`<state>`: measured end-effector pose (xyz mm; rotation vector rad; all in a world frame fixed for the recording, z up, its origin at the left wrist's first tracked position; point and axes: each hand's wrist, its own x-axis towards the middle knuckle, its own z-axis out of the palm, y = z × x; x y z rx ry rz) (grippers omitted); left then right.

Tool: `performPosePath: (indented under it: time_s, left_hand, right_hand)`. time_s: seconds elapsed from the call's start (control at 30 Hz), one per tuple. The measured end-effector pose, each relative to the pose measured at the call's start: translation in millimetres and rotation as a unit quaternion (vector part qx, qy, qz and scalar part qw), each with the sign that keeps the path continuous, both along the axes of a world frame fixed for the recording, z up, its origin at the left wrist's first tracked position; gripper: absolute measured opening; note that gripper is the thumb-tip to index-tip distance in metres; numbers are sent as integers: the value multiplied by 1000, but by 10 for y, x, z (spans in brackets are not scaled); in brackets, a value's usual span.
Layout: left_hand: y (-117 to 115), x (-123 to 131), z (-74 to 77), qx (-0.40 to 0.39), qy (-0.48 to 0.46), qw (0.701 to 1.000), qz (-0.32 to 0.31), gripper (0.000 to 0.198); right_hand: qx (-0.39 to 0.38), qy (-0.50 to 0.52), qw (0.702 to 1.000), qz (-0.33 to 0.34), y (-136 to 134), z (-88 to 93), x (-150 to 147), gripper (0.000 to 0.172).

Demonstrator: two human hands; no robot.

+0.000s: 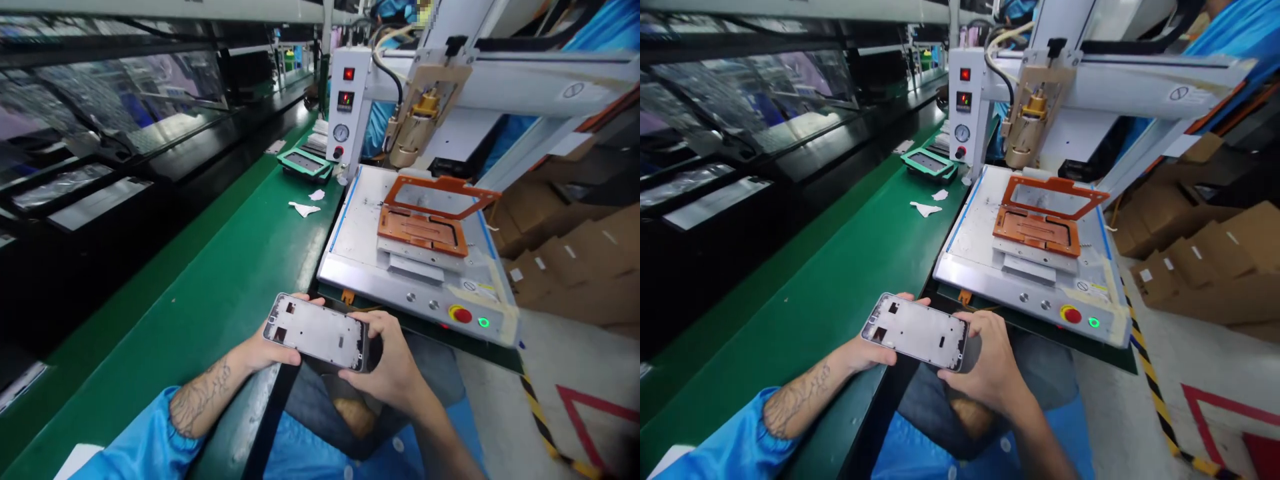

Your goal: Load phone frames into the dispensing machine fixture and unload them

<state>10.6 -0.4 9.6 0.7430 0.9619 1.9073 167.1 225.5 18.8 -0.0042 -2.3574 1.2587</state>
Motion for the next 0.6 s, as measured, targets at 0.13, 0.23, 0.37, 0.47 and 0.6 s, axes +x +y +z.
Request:
performPosePath:
  time_s: [0.13,0.23,0.37,0.47,0.6]
  left_hand:
    - [-34,2,15,3,-16,1000,-13,92]
    - [-54,2,18,2,-12,1000,-25,93]
    - [-77,-5,27,3,0,999,-34,95]
    - [-92,-14,20,1,9,999,-33,96]
    - [-106,-26,-6,-2,17,999,-30,98]
  right_hand:
    - [-60,44,997,17,-25,47,93,68]
    - [-73,60,995,23,-52,45,106,67]
    - [-70,67,995,28,-60,22,93,65]
    - [-68,72,995,31,-53,13,84,63]
    - [-68,76,994,36,-48,13,83,64]
